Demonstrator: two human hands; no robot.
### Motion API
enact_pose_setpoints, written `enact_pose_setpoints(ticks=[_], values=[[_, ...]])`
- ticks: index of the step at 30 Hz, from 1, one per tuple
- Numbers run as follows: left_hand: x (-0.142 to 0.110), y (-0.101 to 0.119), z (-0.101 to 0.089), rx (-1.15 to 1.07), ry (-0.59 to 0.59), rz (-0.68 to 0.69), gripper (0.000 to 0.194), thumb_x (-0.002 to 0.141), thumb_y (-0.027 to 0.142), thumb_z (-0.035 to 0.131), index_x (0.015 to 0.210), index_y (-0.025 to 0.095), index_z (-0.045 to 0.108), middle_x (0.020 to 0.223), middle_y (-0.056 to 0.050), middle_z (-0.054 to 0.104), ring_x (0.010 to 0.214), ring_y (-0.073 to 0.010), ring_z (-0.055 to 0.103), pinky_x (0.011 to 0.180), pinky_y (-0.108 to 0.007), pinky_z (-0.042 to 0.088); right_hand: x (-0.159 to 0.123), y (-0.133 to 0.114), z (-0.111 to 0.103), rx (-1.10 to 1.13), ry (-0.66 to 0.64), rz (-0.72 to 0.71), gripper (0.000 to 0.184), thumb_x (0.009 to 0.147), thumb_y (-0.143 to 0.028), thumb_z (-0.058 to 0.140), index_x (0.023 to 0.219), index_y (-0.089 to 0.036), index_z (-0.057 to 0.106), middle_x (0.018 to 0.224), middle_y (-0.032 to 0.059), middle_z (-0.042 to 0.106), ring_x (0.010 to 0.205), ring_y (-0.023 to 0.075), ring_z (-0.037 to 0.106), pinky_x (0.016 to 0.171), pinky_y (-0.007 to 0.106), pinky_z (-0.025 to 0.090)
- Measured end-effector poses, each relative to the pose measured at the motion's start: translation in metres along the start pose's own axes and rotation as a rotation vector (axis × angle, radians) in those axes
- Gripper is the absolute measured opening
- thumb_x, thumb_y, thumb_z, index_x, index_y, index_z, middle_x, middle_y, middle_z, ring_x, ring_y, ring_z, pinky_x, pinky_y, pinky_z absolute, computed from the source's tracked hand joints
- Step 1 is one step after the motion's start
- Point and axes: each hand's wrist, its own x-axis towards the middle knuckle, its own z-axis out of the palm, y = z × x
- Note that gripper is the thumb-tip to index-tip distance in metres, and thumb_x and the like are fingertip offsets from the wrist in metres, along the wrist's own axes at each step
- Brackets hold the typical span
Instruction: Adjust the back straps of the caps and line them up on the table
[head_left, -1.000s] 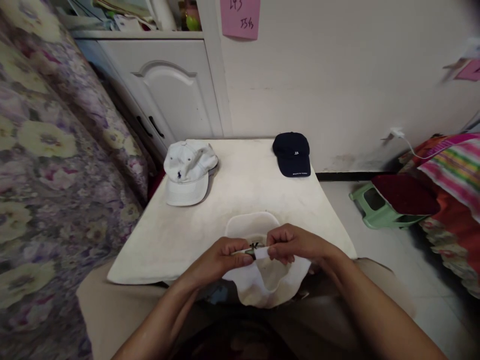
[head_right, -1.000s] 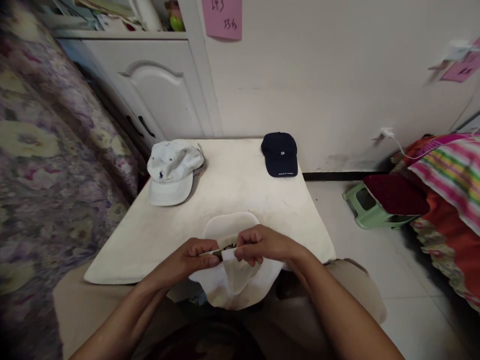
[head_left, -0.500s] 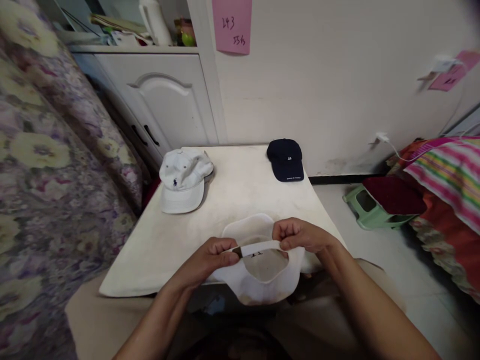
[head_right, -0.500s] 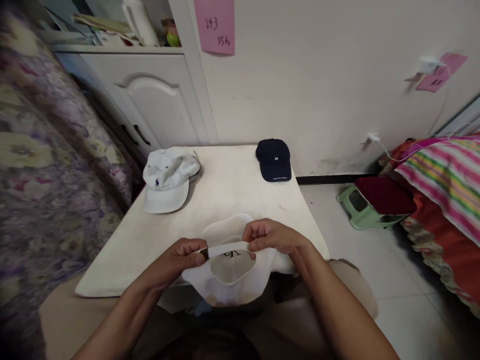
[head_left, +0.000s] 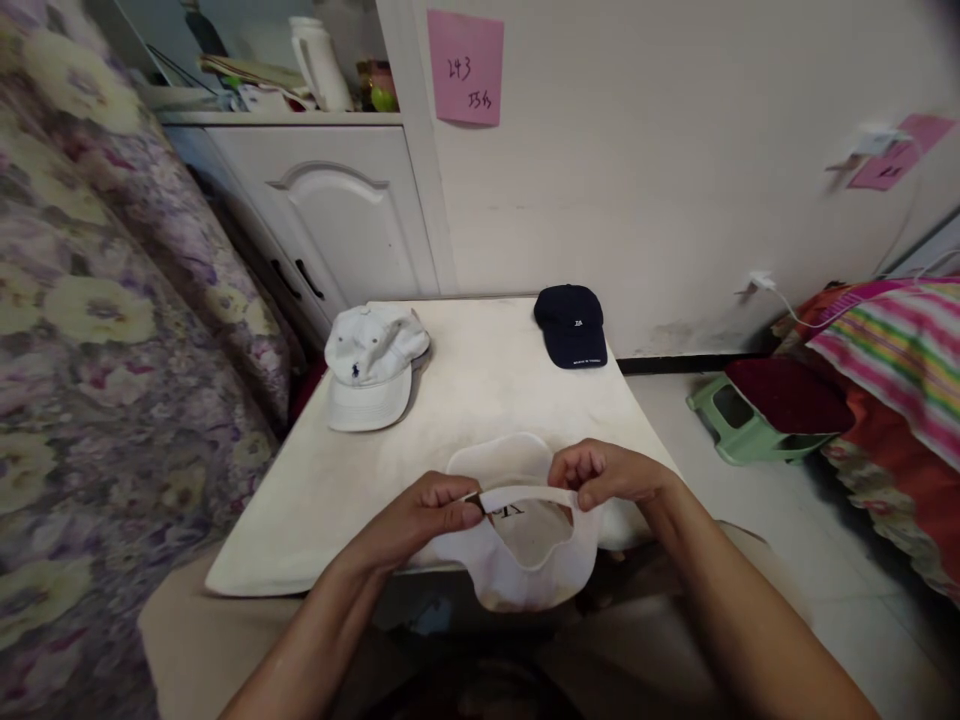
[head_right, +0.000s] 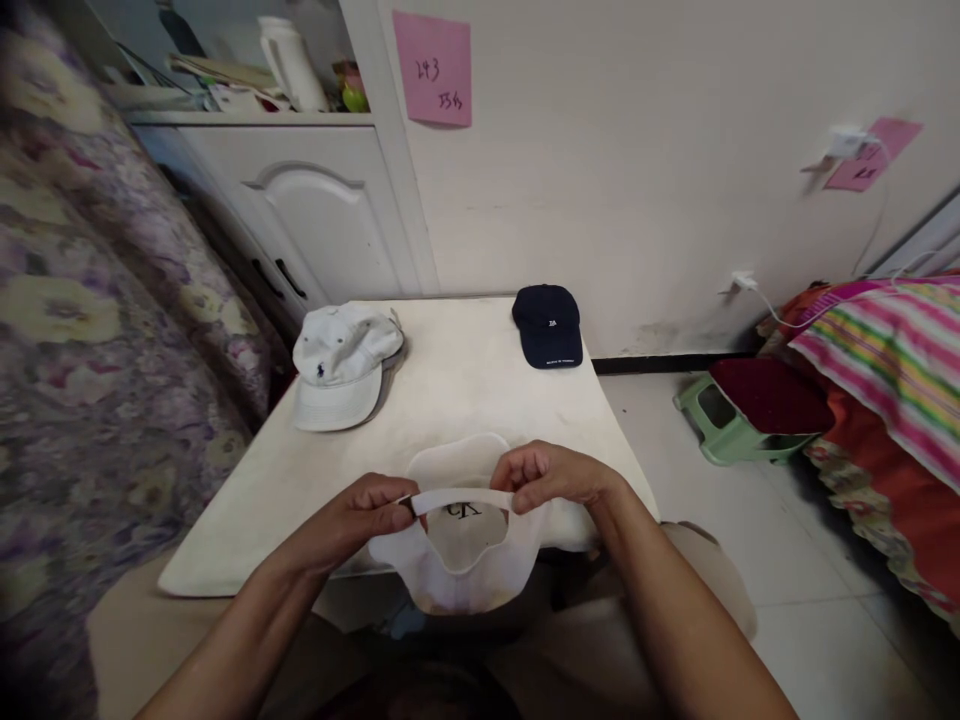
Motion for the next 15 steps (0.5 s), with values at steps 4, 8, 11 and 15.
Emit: enact_pose_setpoints(ticks=[4, 8, 11, 15], values=[[0.003, -0.002, 0.0, -0.016, 0.038, 0.022, 0.033, 0.078, 0.04, 0.074, 0.069, 0.012, 0.061, 0.063, 0.004, 0.045, 0.06, -0.0092, 0.038, 0.057, -0.021, 0.027, -0.002, 0.0, -0.002, -0.071, 0.032, -0.013, 0.026, 0.077, -0.034, 0.081, 0.081, -0.01, 0.072, 0.074, 0.0009, 0.071, 0.066, 0.0093, 0.06, 0.066, 0.02, 0.043], [0.004, -0.007, 0.001, -0.124, 0.086, -0.018, 0.034, 0.077, 0.042, 0.075, 0.068, 0.013, 0.059, 0.059, 0.004, 0.045, 0.053, -0.0077, 0.035, 0.051, -0.021, 0.023, -0.001, 0.001, -0.001, -0.043, 0.12, -0.076, 0.029, 0.079, -0.038, 0.078, 0.08, -0.011, 0.071, 0.071, -0.0002, 0.067, 0.063, 0.0084, 0.056, 0.062, 0.019, 0.04], [0.001, -0.01, 0.003, -0.188, 0.119, 0.012, 0.042, 0.075, 0.049, 0.076, 0.062, 0.013, 0.058, 0.055, 0.005, 0.043, 0.05, -0.0071, 0.033, 0.049, -0.021, 0.022, 0.0, 0.004, -0.002, -0.015, 0.131, -0.074, 0.03, 0.08, -0.039, 0.077, 0.079, -0.01, 0.07, 0.071, 0.0009, 0.065, 0.063, 0.009, 0.055, 0.058, 0.019, 0.04], [0.0, -0.012, 0.004, -0.175, 0.136, 0.01, 0.059, 0.078, 0.068, 0.063, 0.069, 0.01, 0.067, 0.057, 0.0, 0.051, 0.052, -0.0098, 0.039, 0.05, -0.023, 0.027, 0.0, 0.007, -0.001, 0.018, 0.142, -0.068, 0.03, 0.08, -0.039, 0.078, 0.081, -0.01, 0.069, 0.072, 0.0016, 0.065, 0.061, 0.0086, 0.055, 0.057, 0.019, 0.04]])
